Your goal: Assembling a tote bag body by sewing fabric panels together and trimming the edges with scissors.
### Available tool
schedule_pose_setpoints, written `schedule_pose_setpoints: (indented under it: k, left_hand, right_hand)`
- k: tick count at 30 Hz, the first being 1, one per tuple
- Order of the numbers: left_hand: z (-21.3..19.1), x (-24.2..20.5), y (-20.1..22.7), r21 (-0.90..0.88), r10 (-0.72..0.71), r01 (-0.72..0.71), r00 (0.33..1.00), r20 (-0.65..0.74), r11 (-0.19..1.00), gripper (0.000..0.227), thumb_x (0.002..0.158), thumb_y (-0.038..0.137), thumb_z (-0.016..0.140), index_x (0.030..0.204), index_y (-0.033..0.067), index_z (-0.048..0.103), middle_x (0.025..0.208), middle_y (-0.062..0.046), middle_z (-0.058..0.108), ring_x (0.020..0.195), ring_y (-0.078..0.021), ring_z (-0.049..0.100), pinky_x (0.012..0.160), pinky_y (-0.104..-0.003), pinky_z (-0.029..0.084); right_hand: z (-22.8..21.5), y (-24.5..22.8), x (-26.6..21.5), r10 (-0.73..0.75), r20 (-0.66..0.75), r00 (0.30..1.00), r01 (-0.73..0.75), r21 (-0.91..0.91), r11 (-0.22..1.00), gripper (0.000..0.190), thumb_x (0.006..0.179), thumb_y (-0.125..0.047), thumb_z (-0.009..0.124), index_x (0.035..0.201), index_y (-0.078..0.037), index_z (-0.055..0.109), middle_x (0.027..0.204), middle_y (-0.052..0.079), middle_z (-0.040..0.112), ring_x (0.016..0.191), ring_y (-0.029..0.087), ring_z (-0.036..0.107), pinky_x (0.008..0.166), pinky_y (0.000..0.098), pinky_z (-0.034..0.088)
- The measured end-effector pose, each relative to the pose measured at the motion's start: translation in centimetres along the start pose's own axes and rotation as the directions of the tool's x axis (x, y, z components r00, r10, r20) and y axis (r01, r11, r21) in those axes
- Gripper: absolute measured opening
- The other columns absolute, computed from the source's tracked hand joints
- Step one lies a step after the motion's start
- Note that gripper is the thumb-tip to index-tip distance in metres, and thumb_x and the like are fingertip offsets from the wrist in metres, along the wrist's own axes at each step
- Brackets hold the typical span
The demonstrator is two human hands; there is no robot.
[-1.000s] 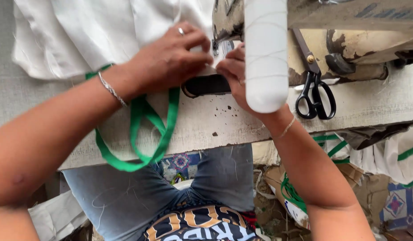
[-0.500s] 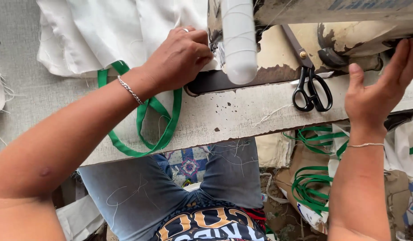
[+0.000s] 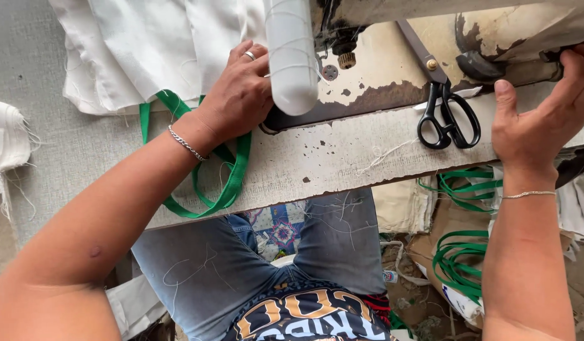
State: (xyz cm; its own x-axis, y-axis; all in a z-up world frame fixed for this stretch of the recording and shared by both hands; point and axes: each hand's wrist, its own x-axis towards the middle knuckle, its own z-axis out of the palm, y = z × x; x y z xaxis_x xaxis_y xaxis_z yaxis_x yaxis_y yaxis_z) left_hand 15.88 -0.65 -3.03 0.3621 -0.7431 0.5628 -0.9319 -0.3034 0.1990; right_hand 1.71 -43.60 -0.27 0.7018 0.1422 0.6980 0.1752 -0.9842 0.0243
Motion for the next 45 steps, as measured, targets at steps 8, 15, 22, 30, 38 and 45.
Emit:
schedule_pose_setpoints:
  k: [8, 15, 22, 30, 38, 45]
  left_hand:
    - [0.5, 0.3, -1.5, 0.031, -0.014, 0.014, 1.0, -0.003, 0.999, 0.016, 0.095, -0.007, 0.056, 0.103, 0.0023, 0.067, 0.103, -0.017, 0.062, 0.103, -0.0394, 0.056, 0.103, -0.053, 0.039]
    - [0.1, 0.6, -2.4, 0.013, -0.019, 0.018, 1.0, 0.019, 1.0, 0.011, 0.102, 0.007, 0.067, 0.091, 0.0036, 0.065, 0.096, -0.016, 0.06, 0.096, -0.039, 0.054, 0.1, -0.053, 0.039]
    - [0.4, 0.6, -3.1, -0.05, -0.082, 0.084, 0.995, 0.049, 0.995, 0.008, 0.094, -0.001, 0.063, 0.096, 0.0055, 0.068, 0.109, -0.015, 0.064, 0.107, -0.0386, 0.058, 0.109, -0.058, 0.034]
    - [0.2, 1.9, -7.2, 0.073, -0.332, 0.325, 0.936, 0.119, 0.943, 0.02, 0.101, 0.025, 0.057, 0.116, 0.0207, 0.068, 0.138, 0.001, 0.063, 0.141, -0.0277, 0.05, 0.116, -0.068, 0.019]
    - [-1.8, 1.7, -7.7, 0.142, -0.607, 0.59, 0.779, 0.16, 0.795, 0.038, 0.104, 0.032, 0.047, 0.134, 0.019, 0.065, 0.155, -0.009, 0.049, 0.148, -0.0303, 0.038, 0.117, -0.073, 0.011]
    - [-3.6, -8.0, 6.1, 0.015, -0.318, 0.32, 0.936, 0.15, 0.947, 0.028, 0.101, 0.029, 0.062, 0.126, 0.0199, 0.071, 0.144, -0.004, 0.06, 0.144, -0.0258, 0.048, 0.117, -0.062, 0.018]
  right_hand:
    - [0.6, 0.8, -1.0, 0.043, 0.012, 0.999, -0.043, -0.025, 0.999, 0.064, 0.099, -0.001, 0.096, 0.142, 0.014, 0.051, 0.137, 0.032, 0.056, 0.117, 0.049, 0.057, 0.097, 0.0549, 0.049]
    - [0.5, 0.8, -0.9, 0.002, -0.035, 0.999, -0.002, 0.004, 1.0, 0.036, 0.109, 0.001, 0.083, 0.13, 0.015, 0.059, 0.131, 0.031, 0.061, 0.115, 0.047, 0.06, 0.095, 0.0529, 0.05]
    - [0.1, 0.2, -0.9, 0.101, -0.01, 0.995, -0.101, -0.007, 0.995, 0.068, 0.118, -0.035, 0.07, 0.153, 0.015, 0.04, 0.148, 0.035, 0.045, 0.134, 0.052, 0.048, 0.113, 0.0563, 0.042]
    - [1.6, -1.0, -2.7, -0.078, 0.054, 0.996, 0.074, 0.068, 0.995, 0.031, 0.1, -0.018, 0.076, 0.124, 0.002, 0.074, 0.117, 0.017, 0.069, 0.115, 0.036, 0.064, 0.107, 0.0422, 0.053]
    - [0.9, -4.9, -1.0, -0.058, 0.635, 0.77, 0.11, -0.043, 0.993, 0.055, 0.088, -0.025, 0.068, 0.14, -0.015, 0.054, 0.105, 0.009, 0.071, 0.096, 0.029, 0.069, 0.084, 0.0407, 0.059]
    - [-9.4, -13.5, -0.9, 0.309, 0.935, 0.171, -0.984, 0.147, 0.101, 0.037, 0.094, 0.011, 0.057, 0.13, 0.003, 0.053, 0.098, 0.029, 0.06, 0.071, 0.04, 0.063, 0.054, 0.0494, 0.052]
